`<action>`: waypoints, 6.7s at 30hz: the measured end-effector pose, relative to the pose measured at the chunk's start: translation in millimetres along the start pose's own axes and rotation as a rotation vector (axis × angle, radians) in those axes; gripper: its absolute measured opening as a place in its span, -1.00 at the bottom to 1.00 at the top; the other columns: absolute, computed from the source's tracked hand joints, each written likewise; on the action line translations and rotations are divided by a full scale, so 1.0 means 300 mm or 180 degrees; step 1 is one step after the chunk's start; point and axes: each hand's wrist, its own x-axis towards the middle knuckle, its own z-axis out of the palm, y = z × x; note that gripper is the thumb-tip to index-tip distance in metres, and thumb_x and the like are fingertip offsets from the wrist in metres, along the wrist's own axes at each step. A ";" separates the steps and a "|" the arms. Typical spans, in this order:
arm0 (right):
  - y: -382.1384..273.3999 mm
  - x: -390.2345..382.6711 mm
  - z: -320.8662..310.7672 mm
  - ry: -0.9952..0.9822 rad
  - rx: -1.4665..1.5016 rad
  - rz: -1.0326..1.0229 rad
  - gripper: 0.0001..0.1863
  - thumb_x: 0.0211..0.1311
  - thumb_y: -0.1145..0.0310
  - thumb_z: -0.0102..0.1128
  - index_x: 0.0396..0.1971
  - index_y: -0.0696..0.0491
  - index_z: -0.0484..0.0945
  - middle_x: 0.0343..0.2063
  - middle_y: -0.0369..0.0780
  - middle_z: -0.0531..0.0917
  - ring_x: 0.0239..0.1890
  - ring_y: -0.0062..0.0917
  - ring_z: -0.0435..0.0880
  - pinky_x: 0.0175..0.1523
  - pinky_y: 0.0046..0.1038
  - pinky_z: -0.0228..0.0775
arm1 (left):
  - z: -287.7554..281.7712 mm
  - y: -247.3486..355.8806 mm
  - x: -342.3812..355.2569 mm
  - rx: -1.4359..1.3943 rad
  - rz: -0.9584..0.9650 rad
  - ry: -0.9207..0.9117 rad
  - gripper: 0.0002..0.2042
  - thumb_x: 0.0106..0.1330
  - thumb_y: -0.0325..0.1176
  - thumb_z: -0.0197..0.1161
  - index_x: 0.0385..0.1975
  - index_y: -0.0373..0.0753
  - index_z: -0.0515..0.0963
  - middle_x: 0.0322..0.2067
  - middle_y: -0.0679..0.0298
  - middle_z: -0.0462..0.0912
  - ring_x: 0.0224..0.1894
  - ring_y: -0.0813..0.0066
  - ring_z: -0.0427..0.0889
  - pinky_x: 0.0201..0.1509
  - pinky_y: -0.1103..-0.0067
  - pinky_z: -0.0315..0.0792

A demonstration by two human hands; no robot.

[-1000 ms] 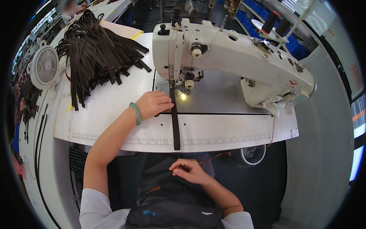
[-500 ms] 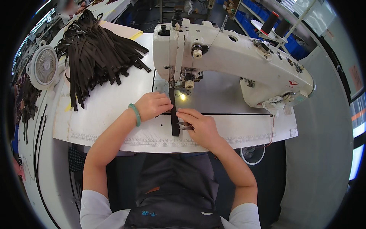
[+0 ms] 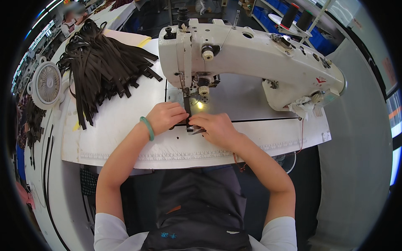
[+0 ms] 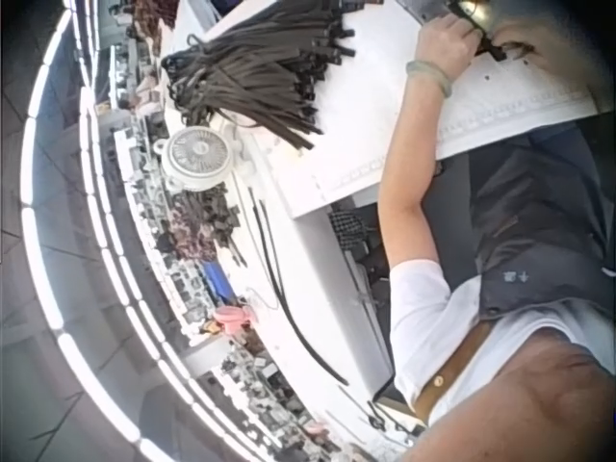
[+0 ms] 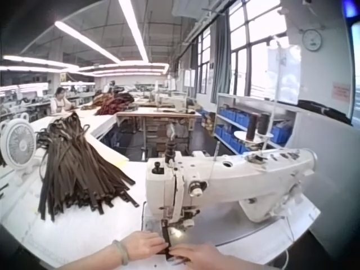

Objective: Sewing and assembling leather straps at an industrial sewing machine.

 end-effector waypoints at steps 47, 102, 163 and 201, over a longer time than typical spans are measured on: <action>0.078 0.066 0.066 0.0506 -0.1021 -0.0344 -0.81 -0.16 0.50 0.11 -0.43 0.04 0.50 -0.42 -0.33 0.51 -0.60 -0.47 0.54 -0.56 -0.48 0.36 | 0.034 -0.007 0.011 0.0224 -0.0907 0.0092 -0.84 -0.04 -0.45 0.22 -0.42 -0.30 0.55 -0.42 0.29 0.49 -0.34 0.41 0.45 -0.27 0.58 0.42; 0.930 -0.690 -1.082 0.3383 -0.0478 0.3348 -0.60 0.27 0.05 -0.16 -0.21 0.11 0.37 -0.41 -0.26 0.51 -0.52 -0.60 0.51 -0.50 -0.58 0.42 | 0.061 -0.072 -0.003 -0.0657 -0.1643 0.0361 -0.86 -0.01 -0.51 0.15 -0.46 -0.20 0.61 -0.46 0.32 0.52 -0.30 0.36 0.46 -0.24 0.51 0.42; 0.854 -0.582 -1.015 0.4101 -0.0436 0.2848 -0.49 0.27 0.02 -0.22 -0.11 0.21 0.39 -0.27 -0.16 0.54 -0.20 -0.47 0.51 -0.10 -0.48 0.32 | 0.056 -0.082 -0.022 0.0758 -0.1106 -0.0324 -0.76 -0.09 -0.45 0.14 -0.37 -0.07 0.59 -0.28 0.41 0.55 -0.18 0.50 0.44 -0.17 0.60 0.34; 0.435 -0.479 -0.646 0.4412 -0.1043 0.1957 -0.64 0.31 0.13 -0.20 -0.39 0.12 0.45 -0.53 -0.34 0.44 -0.51 -0.71 0.33 -0.37 -0.64 0.19 | 0.046 0.189 0.069 0.0264 -0.1833 -0.0537 -0.90 -0.01 -0.52 0.04 -0.47 -0.32 0.43 -0.49 0.19 0.44 -0.34 0.30 0.46 -0.32 0.47 0.33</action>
